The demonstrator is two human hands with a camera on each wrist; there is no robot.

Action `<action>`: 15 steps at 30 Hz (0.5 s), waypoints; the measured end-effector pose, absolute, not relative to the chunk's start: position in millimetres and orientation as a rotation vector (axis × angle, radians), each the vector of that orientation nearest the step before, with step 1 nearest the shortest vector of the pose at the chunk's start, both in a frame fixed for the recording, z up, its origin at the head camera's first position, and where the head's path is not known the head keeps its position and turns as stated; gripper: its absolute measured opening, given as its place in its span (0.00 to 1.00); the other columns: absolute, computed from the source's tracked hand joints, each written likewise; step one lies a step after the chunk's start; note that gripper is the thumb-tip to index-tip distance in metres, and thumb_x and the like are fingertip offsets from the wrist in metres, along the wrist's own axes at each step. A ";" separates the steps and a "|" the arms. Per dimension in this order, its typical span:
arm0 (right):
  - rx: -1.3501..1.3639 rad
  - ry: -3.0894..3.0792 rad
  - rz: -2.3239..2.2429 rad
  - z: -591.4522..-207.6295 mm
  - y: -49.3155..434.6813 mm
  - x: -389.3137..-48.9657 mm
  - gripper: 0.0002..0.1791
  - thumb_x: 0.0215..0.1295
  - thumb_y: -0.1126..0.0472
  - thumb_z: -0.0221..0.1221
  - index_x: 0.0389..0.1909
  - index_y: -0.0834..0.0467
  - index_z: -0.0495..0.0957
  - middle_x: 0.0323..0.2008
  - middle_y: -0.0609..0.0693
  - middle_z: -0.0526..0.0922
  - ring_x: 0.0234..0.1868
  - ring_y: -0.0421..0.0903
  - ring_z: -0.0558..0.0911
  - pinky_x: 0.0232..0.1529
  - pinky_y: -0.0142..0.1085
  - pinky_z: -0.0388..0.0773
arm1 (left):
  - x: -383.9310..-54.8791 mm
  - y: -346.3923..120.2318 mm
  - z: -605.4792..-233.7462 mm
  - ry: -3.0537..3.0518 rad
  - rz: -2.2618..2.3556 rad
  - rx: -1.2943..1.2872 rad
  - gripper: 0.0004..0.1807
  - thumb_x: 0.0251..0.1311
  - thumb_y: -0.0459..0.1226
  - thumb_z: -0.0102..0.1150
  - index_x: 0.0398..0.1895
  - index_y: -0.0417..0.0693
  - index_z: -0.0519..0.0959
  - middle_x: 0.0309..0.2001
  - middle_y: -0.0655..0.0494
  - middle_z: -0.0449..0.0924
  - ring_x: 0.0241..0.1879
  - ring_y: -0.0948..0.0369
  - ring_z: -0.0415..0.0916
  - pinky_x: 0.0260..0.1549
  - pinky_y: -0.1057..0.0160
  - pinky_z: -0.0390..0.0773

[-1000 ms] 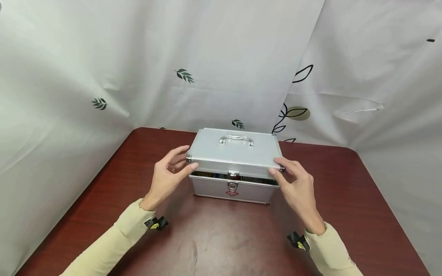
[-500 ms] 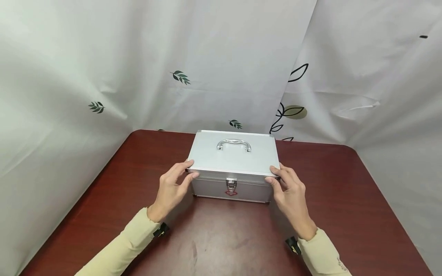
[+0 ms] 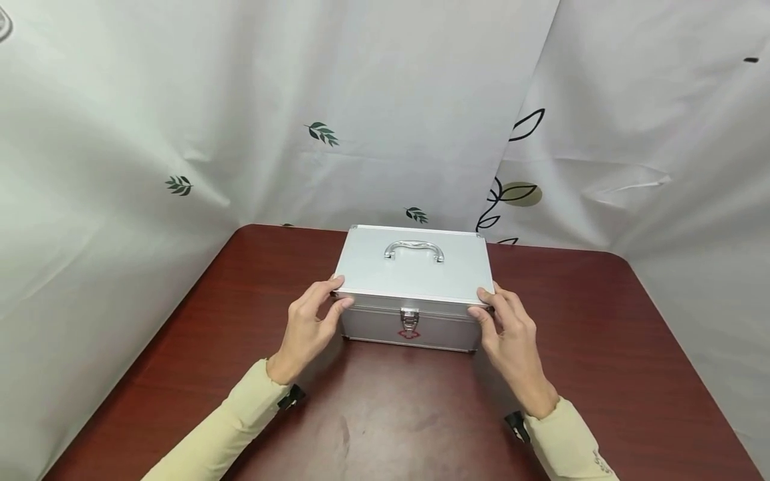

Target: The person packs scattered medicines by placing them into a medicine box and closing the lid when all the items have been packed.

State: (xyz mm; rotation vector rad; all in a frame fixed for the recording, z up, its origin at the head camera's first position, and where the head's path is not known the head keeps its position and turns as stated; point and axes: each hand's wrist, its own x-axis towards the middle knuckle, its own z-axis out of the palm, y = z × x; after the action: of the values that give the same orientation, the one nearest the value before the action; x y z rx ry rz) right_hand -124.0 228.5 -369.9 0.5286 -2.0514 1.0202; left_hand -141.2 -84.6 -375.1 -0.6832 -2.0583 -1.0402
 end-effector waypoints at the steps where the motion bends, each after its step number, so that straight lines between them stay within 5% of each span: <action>1: 0.530 -2.055 1.012 -369.8 229.0 -124.1 0.24 0.36 0.81 0.68 0.41 0.66 0.81 0.40 0.59 0.79 0.47 0.55 0.78 0.41 0.18 0.71 | -141.3 -84.1 -375.6 -2.057 -1.042 -0.680 0.20 0.50 0.33 0.65 0.48 0.37 0.77 0.43 0.46 0.77 0.53 0.52 0.73 0.53 0.66 0.69; 9: 0.562 -2.213 1.052 -364.9 238.7 -123.8 0.23 0.49 0.74 0.64 0.49 0.60 0.78 0.46 0.53 0.77 0.50 0.38 0.76 0.45 0.20 0.71 | -138.5 -87.8 -375.1 -2.103 -1.106 -0.628 0.26 0.50 0.36 0.66 0.55 0.41 0.74 0.48 0.49 0.76 0.54 0.55 0.73 0.53 0.62 0.70; 15: 0.500 -2.457 1.021 -363.5 265.0 -118.7 0.31 0.64 0.64 0.53 0.67 0.46 0.59 0.61 0.49 0.67 0.59 0.34 0.66 0.57 0.21 0.60 | -127.0 -106.8 -375.2 -2.395 -1.200 -0.476 0.46 0.53 0.51 0.62 0.72 0.62 0.47 0.69 0.59 0.55 0.65 0.60 0.58 0.59 0.55 0.63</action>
State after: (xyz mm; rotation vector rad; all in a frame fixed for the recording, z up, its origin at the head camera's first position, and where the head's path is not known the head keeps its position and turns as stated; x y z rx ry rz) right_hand -118.7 265.0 -363.5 0.4999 -2.4574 1.0215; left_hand -127.0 -106.8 -375.2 -0.4765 -2.3946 -1.2002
